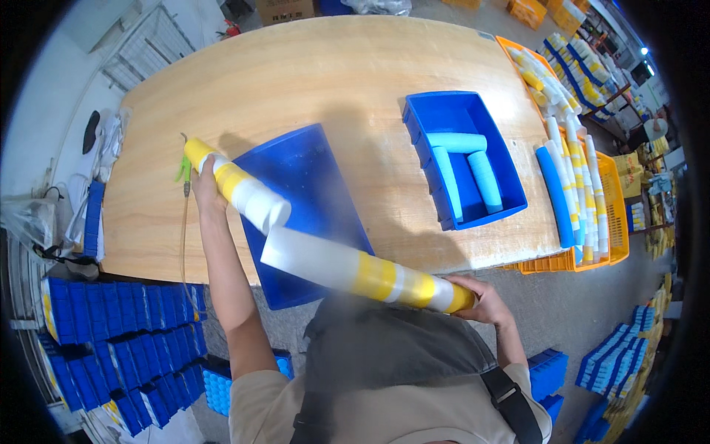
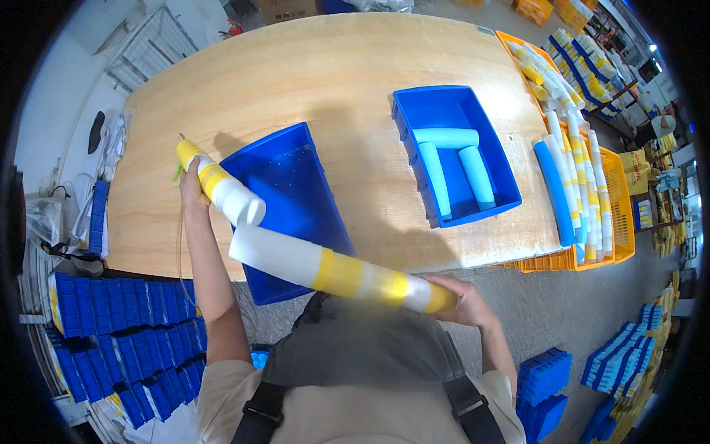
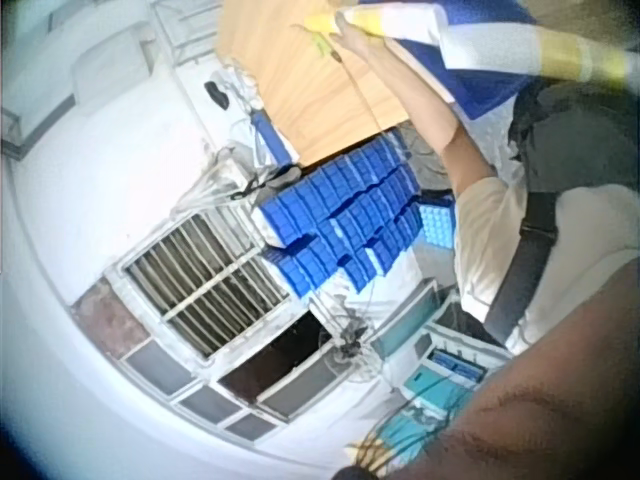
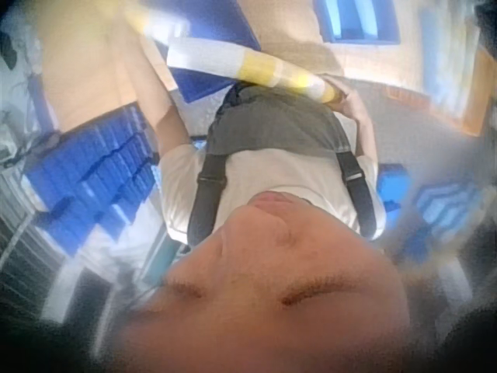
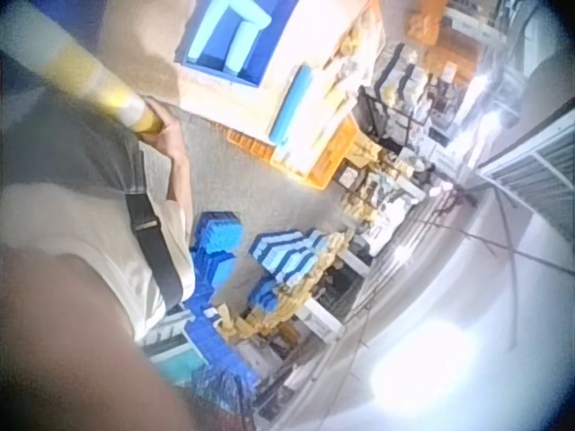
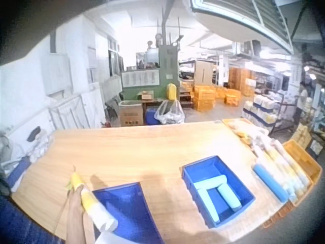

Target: The person sorts cylindrical plastic tubes from a yellow basket into blue trays, separating them by color and stacking them. They then carry a filled tray to a nearby area and place it on the floor. Finally, they pick up a large yellow sack and carry it across the room.

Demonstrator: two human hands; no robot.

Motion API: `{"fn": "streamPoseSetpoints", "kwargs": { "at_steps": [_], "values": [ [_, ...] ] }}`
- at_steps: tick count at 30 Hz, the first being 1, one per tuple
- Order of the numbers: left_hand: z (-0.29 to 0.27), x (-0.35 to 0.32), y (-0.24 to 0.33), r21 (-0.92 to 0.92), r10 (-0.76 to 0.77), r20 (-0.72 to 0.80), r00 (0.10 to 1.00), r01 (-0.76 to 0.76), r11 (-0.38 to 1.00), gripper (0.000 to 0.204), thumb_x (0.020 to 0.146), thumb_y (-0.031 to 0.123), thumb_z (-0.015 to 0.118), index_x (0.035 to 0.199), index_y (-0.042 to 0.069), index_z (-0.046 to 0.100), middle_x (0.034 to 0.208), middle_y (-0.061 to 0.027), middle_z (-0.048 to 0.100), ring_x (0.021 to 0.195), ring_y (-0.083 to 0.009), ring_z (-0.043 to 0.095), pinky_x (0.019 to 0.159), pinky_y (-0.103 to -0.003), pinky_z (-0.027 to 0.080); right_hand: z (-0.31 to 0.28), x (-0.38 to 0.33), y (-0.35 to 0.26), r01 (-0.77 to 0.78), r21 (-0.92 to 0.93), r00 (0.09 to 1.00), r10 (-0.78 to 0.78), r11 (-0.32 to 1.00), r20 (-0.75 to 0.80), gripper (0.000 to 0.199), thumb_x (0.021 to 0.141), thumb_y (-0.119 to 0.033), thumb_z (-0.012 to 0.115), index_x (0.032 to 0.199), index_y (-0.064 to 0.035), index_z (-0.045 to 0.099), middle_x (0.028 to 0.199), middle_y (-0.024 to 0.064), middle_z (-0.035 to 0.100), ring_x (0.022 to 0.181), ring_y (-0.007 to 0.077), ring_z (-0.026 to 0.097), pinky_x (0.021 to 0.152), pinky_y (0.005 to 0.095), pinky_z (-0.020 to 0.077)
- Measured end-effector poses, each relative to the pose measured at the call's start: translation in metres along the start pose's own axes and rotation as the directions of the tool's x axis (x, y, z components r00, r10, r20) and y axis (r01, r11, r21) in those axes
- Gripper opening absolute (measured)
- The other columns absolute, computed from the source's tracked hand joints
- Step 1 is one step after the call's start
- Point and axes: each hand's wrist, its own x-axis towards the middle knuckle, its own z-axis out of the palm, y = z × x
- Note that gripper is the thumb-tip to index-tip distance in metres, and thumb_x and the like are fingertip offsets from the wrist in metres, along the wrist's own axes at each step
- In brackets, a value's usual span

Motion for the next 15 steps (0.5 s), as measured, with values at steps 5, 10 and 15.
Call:
{"fn": "streamPoseSetpoints", "kwargs": {
  "at_steps": [5,10,15],
  "values": [
    [-0.019,0.018,-0.026,-0.116,-0.037,0.009,0.999,0.038,0.993,0.056,0.096,0.017,0.065,0.14,0.0,0.035,0.12,-0.0199,0.058,0.096,-0.0352,0.068,0.073,-0.049,0.062,0.004,0.008,-0.006,-0.005,-0.029,1.0,0.005,1.0,0.015,0.081,0.065,-0.001,0.089,0.138,-0.0164,0.06,0.133,0.0084,0.063,0.124,0.0278,0.058,0.109,0.0408,0.0466],
    [-0.012,0.004,-0.041,-0.169,-0.144,0.078,0.987,0.155,0.973,0.06,0.094,0.015,0.066,0.142,0.001,0.033,0.123,-0.0204,0.057,0.099,-0.0352,0.067,0.074,-0.05,0.062,0.009,0.004,0.001,-0.075,0.069,0.997,0.074,0.995,0.025,0.08,0.067,-0.003,0.088,0.14,-0.0123,0.058,0.133,0.0111,0.064,0.121,0.028,0.06,0.107,0.041,0.0475],
    [0.065,-0.051,-0.06,0.091,0.22,-0.007,0.975,-0.219,0.972,0.073,0.093,0.013,0.069,0.151,0.004,0.026,0.126,-0.019,0.055,0.104,-0.0306,0.063,0.082,-0.043,0.058,0.019,0.002,0.016,-0.053,-0.039,0.993,0.049,0.998,-0.106,0.078,0.069,-0.006,0.087,0.141,-0.009,0.056,0.132,0.0126,0.064,0.119,0.0266,0.062,0.105,0.0378,0.0486]
  ]
}}
